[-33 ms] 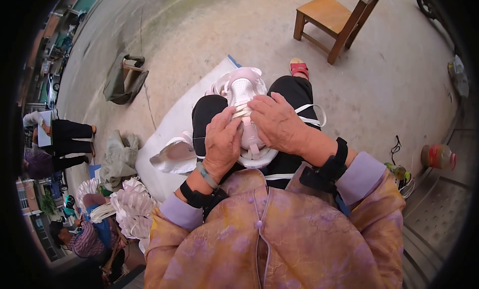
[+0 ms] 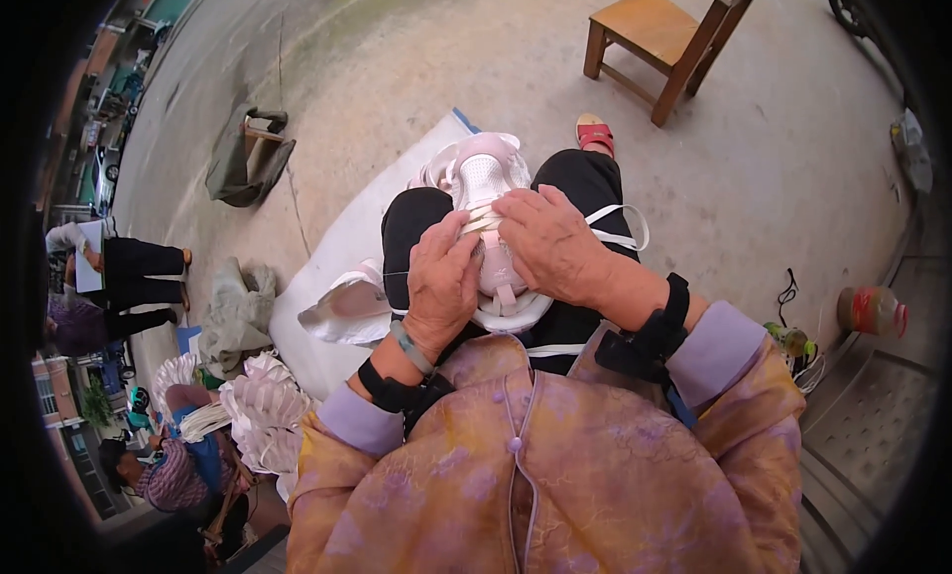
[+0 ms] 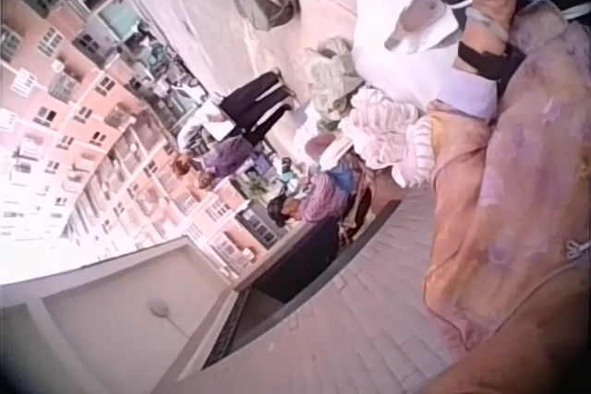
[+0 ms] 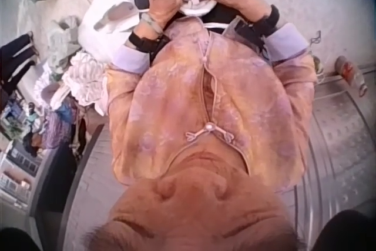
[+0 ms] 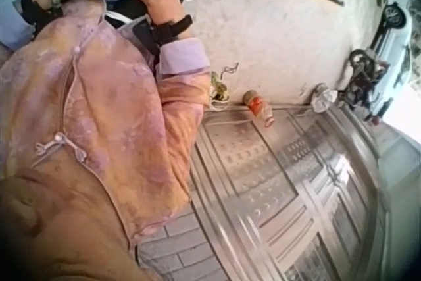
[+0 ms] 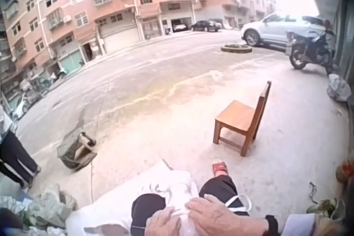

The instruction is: The recorder is threading laces into a pink and white sneaker while seated outdoors.

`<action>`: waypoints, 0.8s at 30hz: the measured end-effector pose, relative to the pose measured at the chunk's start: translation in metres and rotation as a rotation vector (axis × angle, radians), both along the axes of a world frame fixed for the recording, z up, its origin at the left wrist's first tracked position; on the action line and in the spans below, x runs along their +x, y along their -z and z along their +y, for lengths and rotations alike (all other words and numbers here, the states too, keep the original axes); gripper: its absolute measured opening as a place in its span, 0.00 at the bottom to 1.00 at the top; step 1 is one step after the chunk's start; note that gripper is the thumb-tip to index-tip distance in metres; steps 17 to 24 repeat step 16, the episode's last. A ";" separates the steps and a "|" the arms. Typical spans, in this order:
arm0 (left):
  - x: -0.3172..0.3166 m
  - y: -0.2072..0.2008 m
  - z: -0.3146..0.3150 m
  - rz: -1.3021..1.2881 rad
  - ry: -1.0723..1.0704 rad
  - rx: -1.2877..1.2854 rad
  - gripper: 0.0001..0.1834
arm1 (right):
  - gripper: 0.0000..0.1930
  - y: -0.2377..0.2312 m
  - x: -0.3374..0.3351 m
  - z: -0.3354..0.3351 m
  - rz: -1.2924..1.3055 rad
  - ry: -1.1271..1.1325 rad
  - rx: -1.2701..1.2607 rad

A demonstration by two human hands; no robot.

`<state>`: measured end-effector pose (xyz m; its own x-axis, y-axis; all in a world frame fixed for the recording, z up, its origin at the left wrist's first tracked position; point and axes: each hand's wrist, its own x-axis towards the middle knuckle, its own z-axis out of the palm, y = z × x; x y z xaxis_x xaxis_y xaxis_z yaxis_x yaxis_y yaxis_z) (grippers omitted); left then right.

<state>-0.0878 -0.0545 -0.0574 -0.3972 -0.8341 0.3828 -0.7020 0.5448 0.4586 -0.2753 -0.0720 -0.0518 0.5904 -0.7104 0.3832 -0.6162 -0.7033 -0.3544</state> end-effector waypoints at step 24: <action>-0.010 0.008 -0.007 0.228 -0.088 0.202 0.06 | 0.13 0.001 0.010 0.001 -0.137 0.124 0.278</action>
